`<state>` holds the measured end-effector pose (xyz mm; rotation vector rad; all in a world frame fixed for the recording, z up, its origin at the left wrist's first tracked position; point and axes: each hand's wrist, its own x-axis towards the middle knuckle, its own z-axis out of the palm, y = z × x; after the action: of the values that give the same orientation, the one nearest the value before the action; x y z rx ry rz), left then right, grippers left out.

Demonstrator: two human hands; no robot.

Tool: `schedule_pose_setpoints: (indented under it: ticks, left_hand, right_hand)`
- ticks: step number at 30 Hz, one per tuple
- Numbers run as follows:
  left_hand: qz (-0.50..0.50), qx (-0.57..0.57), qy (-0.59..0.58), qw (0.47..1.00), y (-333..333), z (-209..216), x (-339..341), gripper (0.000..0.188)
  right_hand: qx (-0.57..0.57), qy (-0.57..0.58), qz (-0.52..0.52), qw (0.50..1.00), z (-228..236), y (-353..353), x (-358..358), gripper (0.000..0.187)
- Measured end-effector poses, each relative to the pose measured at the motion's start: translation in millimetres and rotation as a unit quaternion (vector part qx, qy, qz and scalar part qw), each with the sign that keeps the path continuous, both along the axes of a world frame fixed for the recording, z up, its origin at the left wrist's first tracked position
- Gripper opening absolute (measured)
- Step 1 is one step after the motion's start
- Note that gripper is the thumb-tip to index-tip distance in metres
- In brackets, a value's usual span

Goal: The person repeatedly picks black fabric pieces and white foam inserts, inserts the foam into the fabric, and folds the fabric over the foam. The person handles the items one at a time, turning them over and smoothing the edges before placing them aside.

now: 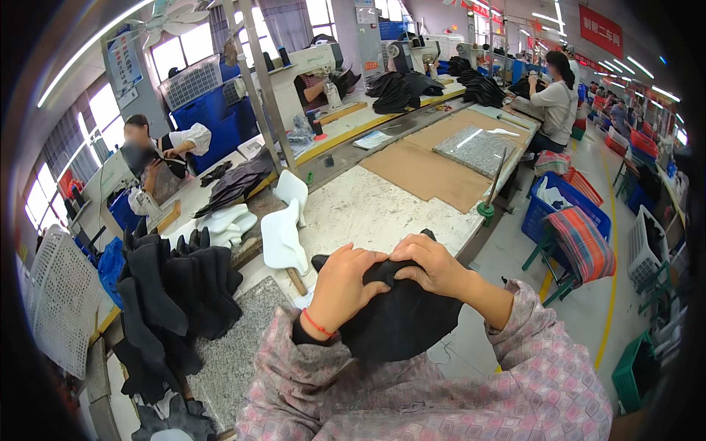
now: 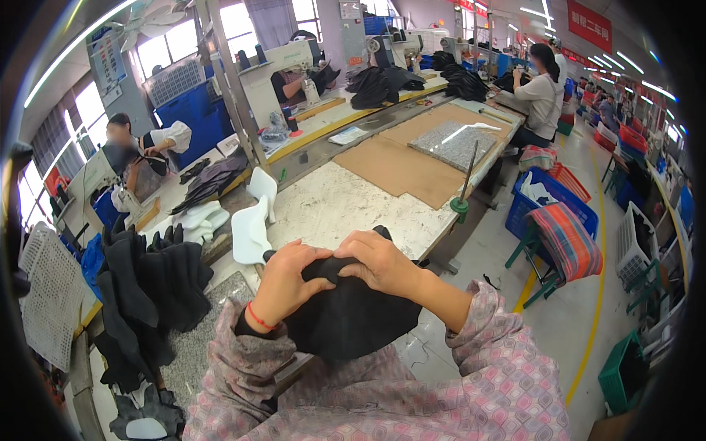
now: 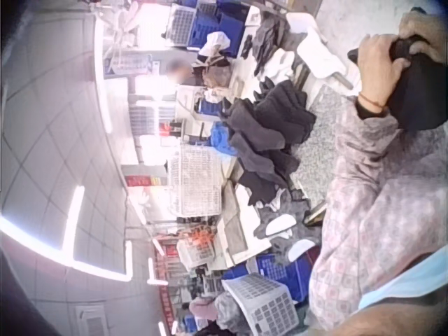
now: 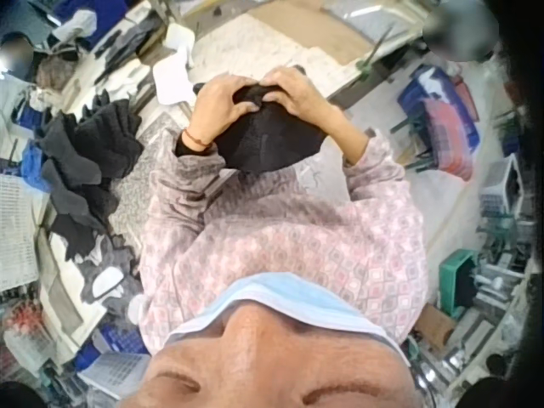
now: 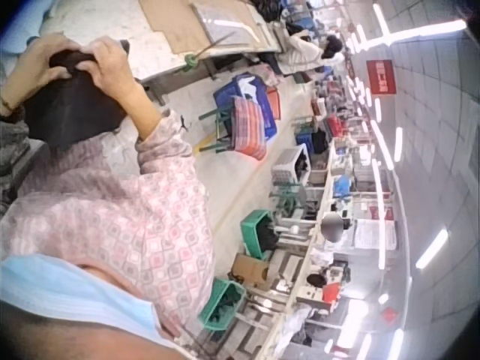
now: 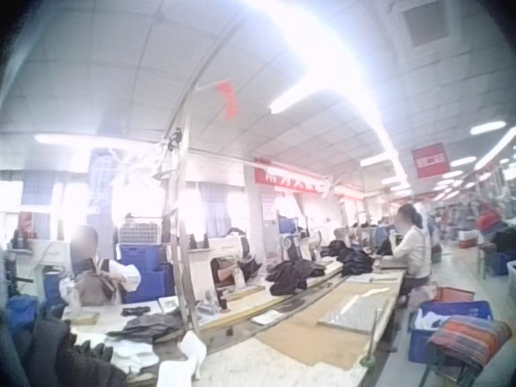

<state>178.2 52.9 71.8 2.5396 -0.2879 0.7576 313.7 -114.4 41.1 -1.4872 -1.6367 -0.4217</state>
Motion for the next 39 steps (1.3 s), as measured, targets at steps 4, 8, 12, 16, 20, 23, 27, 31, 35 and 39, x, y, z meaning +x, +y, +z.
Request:
schedule_pose_setpoints:
  ticks: [4,8,12,16,20,23,27,31,35,39]
  left_hand:
    - [-0.003,-0.020,-0.011,1.000,-2.3,2.9,3.0,0.041]
    - [-0.003,-0.005,-0.032,0.999,-9.6,6.6,9.6,0.038]
    - [0.005,0.061,0.024,0.998,-7.8,8.1,19.3,0.032]
    - [0.019,0.099,0.022,0.995,-5.1,8.6,25.4,0.028]
    - [0.028,0.067,0.035,0.997,-6.4,7.7,22.5,0.030]
    - [-0.018,-0.102,-0.094,0.990,8.4,0.6,7.6,0.048]
    - [0.133,-0.412,-0.083,0.898,69.2,-24.3,-38.1,0.038]
    - [0.100,-0.418,0.021,0.903,69.3,-74.9,-58.7,0.043]
    - [0.023,-0.329,-0.069,0.941,53.2,-90.8,-39.7,0.058]
    - [0.011,-0.443,-0.033,0.896,48.4,-84.2,-29.1,0.057]
  right_hand:
    - [-0.012,-0.062,-0.017,0.998,9.3,-5.0,1.2,0.035]
    - [-0.025,0.024,-0.005,0.999,10.1,-9.5,1.7,0.032]
    - [-0.046,0.060,-0.028,0.997,4.1,-12.4,-3.2,0.031]
    - [-0.083,-0.059,-0.088,0.991,11.0,-17.8,-11.4,0.035]
    - [-0.126,-0.126,-0.116,0.977,27.4,-16.3,-20.1,0.037]
    - [-0.151,-0.120,-0.108,0.975,33.8,-12.7,-21.4,0.035]
    - [-0.179,-0.081,-0.079,0.977,32.9,-9.6,-12.3,0.034]
    - [-0.190,-0.036,-0.063,0.979,28.2,-7.8,-7.3,0.036]
    - [-0.198,-0.011,-0.067,0.978,29.1,-5.4,-12.0,0.035]
    - [-0.204,-0.007,-0.074,0.976,30.4,-5.0,-12.9,0.033]
